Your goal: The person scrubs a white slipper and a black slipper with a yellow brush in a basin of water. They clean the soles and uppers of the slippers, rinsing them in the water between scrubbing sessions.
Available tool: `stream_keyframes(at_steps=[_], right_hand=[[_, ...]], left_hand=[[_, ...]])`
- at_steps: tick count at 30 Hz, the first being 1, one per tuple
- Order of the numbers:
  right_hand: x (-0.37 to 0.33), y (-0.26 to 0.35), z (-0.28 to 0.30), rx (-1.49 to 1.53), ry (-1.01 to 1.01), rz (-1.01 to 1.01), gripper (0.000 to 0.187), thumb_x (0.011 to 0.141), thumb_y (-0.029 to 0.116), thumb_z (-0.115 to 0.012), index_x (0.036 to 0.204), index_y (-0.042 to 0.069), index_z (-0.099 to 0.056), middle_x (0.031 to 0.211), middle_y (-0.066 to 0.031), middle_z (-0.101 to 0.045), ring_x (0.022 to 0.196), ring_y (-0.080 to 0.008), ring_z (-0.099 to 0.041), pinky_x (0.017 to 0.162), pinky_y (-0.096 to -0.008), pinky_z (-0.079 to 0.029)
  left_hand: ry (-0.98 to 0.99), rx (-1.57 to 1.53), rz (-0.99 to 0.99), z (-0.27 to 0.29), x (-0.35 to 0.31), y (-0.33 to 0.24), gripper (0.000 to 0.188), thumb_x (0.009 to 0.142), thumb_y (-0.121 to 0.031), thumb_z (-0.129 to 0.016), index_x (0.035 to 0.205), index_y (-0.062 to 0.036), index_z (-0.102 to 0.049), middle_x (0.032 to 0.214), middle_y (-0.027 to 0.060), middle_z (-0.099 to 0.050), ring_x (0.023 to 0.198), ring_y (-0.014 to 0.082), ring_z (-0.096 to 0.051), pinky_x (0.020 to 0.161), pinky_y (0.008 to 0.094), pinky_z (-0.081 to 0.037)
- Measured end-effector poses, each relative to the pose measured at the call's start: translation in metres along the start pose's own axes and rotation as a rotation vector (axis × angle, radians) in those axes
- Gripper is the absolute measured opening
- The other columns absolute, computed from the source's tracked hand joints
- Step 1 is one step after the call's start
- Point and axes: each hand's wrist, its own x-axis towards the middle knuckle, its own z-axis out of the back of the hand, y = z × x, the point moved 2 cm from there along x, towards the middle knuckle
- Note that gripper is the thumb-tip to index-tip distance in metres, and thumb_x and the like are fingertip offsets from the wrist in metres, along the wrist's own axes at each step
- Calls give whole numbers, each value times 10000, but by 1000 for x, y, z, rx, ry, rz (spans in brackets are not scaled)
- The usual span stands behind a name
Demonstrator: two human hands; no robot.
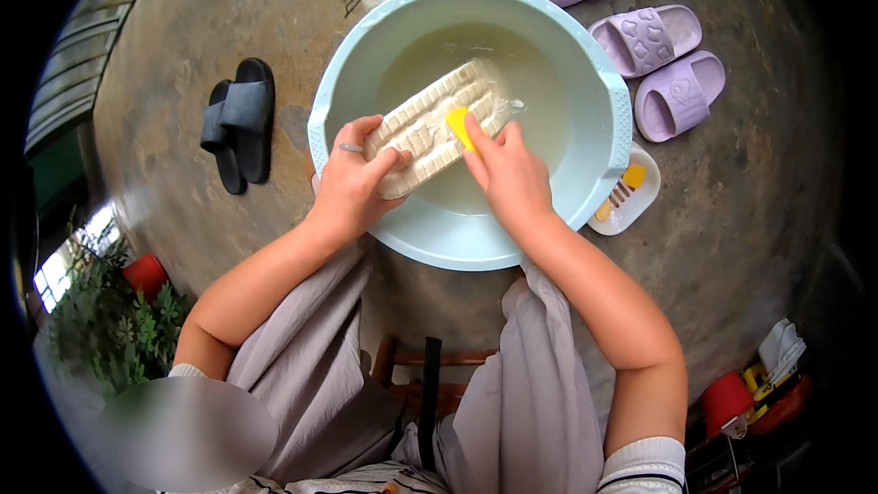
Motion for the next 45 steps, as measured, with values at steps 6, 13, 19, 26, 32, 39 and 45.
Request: stream_keyframes(at_steps=[6,13,19,26,32,39,45], right_hand=[[23,11,1,12,7,-58,464,960,249,-678,1418,211,-617,913,-112,-521,749,-285,-592,679,-408,-508],[43,-3,-21,30,-28,-5,478,951,288,-674,1422,247,-599,949,-135,-552,738,-322,-639,670,-439,-547],[34,7,-13,100,-41,-27,482,944,281,-685,1417,232,-607,944,-140,-544,721,-324,-620,657,-452,-525],[-12,43,4,156,-21,43,490,921,219,-726,1401,208,-626,891,-91,-500,655,-266,-588,594,-395,-516],[-21,46,11,137,73,65,456,930,222,-721,1379,208,-641,876,-95,-506,653,-280,-584,582,-415,-508],[12,-22,-14,-130,60,-23,451,946,277,-675,1390,212,-624,927,-155,-536,673,-347,-642,594,-456,-546],[46,-55,-11,-298,24,-77,605,950,196,-620,1527,261,-450,1062,-187,-529,688,-364,-676,634,-469,-580]], left_hand=[[-77,-57,10,-9,-4,0,663,558,-90,-918,1112,-85,-553,1287,255,-525,1136,444,-562,904,478,-528],[-147,-108,-62,-13,-7,7,831,540,-51,-915,1216,-80,-432,1253,276,-500,1102,462,-555,881,498,-524],[-173,-166,-62,-11,-2,7,861,550,-24,-901,1266,-79,-425,1234,257,-497,1095,466,-551,874,497,-521],[-251,-259,-30,-11,-1,13,986,575,-24,-890,1425,-107,-399,1236,208,-516,1112,420,-566,888,471,-525],[-83,-138,170,-7,-1,9,815,570,-38,-882,1307,-188,-568,1279,202,-490,1162,415,-536,897,461,-542],[-37,5,111,-8,-5,13,647,553,-55,-883,1149,-196,-673,1276,196,-499,1165,389,-551,934,444,-527],[119,236,79,-20,-1,10,786,582,-92,-877,1302,-246,-602,1355,221,-476,1173,419,-541,897,468,-514]])
